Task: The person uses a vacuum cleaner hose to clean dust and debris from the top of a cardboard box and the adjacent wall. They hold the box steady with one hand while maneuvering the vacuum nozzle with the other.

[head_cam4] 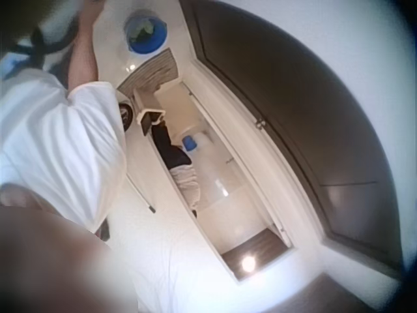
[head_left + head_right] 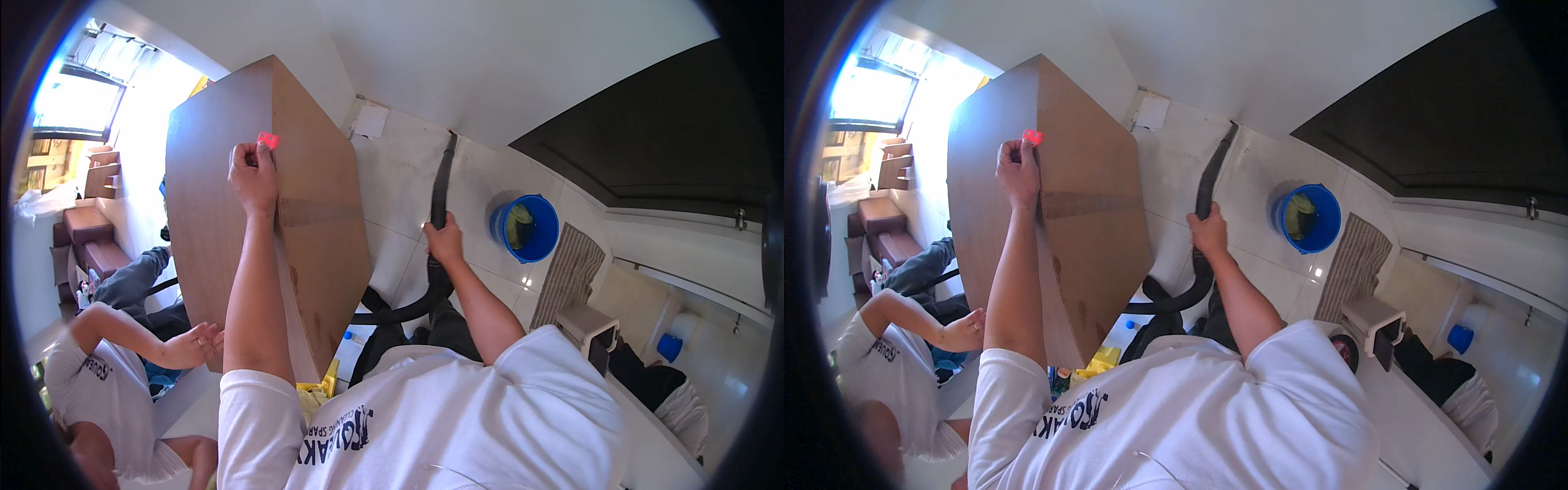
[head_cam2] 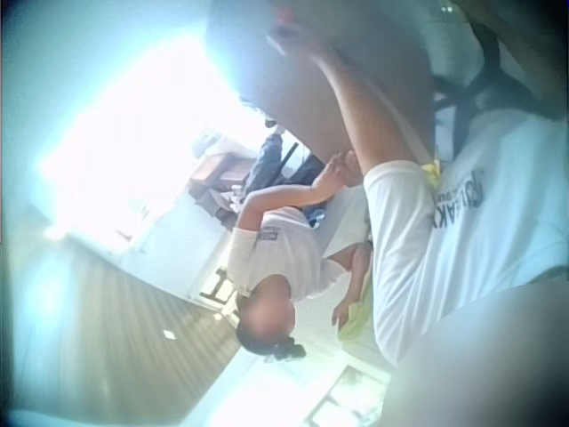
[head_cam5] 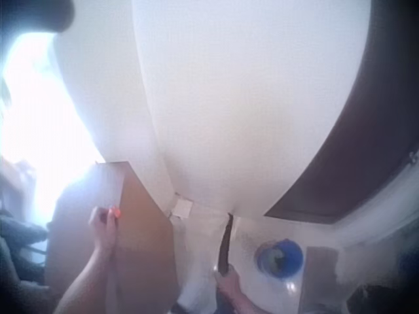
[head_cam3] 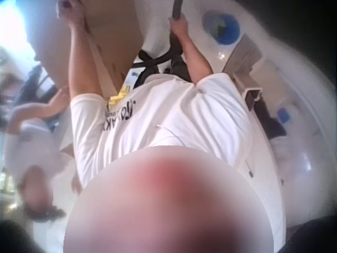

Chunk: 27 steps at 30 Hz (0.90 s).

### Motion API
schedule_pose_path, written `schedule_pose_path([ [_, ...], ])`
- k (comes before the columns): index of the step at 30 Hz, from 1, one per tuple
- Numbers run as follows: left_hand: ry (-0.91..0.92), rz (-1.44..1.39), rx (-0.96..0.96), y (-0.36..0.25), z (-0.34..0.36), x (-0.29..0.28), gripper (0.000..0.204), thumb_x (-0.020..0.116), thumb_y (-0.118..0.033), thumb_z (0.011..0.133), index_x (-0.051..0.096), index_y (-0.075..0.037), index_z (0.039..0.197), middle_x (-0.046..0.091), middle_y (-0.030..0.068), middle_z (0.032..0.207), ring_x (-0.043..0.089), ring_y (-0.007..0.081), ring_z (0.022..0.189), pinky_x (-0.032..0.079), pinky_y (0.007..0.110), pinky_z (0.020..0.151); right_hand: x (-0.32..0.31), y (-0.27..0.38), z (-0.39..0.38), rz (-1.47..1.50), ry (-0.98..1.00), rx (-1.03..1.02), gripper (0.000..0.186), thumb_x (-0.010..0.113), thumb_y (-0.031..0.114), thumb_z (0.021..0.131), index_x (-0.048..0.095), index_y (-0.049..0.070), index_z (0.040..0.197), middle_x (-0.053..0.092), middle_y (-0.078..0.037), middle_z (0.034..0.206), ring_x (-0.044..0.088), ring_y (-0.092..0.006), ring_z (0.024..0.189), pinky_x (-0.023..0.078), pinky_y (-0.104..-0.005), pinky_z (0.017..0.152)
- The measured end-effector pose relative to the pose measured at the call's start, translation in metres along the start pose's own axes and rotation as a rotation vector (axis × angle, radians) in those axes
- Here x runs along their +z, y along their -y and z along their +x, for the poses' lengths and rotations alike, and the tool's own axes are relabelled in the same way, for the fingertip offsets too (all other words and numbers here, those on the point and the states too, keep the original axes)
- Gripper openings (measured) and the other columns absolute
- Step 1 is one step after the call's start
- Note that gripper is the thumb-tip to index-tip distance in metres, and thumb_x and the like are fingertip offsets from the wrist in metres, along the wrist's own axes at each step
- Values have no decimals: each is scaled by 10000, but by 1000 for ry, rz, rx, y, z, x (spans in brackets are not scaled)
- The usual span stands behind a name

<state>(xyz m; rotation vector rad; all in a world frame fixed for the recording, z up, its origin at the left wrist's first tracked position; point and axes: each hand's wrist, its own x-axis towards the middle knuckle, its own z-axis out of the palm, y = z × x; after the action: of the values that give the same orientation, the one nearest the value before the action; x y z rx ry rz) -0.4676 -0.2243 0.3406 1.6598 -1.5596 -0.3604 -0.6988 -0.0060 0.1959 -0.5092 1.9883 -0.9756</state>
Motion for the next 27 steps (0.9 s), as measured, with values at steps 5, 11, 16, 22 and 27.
schedule_pose_path([
  [5, 0, 2, 22, -8, -9, -3, 205, 597, -205, 816, 559, -10, 768, 551, 66, 699, 515, 173, 615, 440, 311, 609, 24, -37, -6, -252, 45, -167, 339, 590, 189, 724, 494, 1, 990, 570, -110, 592, 578, -212, 431, 479, -333, 451],
  [11, -1, -27, 2, -1, -8, -3, 196, 598, -207, 807, 568, -15, 783, 563, 78, 716, 545, 186, 638, 447, 311, 624, 14, -2, 17, -97, -23, -46, 285, 586, 170, 726, 504, -8, 934, 559, -101, 598, 569, -199, 436, 472, -325, 436],
  [16, 16, -33, -15, -2, -9, -7, 181, 599, -206, 806, 573, -28, 784, 563, 90, 726, 551, 198, 649, 450, 323, 625, -5, 6, 16, -71, 125, -65, 267, 582, 155, 729, 502, -11, 922, 515, -78, 586, 527, -171, 424, 455, -311, 401],
  [22, -41, -35, 107, 7, -7, -5, 181, 607, -184, 800, 548, -22, 745, 544, 117, 723, 547, 251, 646, 451, 350, 619, -54, -11, -28, -78, 182, -36, 255, 566, 142, 749, 481, 5, 947, 477, -49, 569, 471, -141, 413, 438, -303, 373],
  [27, -44, -35, 119, 8, -6, 3, 184, 612, -184, 786, 548, -22, 727, 549, 109, 728, 547, 241, 640, 452, 351, 613, -84, -4, -72, -41, 253, 159, 228, 548, 132, 763, 447, 18, 932, 462, -58, 553, 489, -162, 398, 431, -306, 373],
])
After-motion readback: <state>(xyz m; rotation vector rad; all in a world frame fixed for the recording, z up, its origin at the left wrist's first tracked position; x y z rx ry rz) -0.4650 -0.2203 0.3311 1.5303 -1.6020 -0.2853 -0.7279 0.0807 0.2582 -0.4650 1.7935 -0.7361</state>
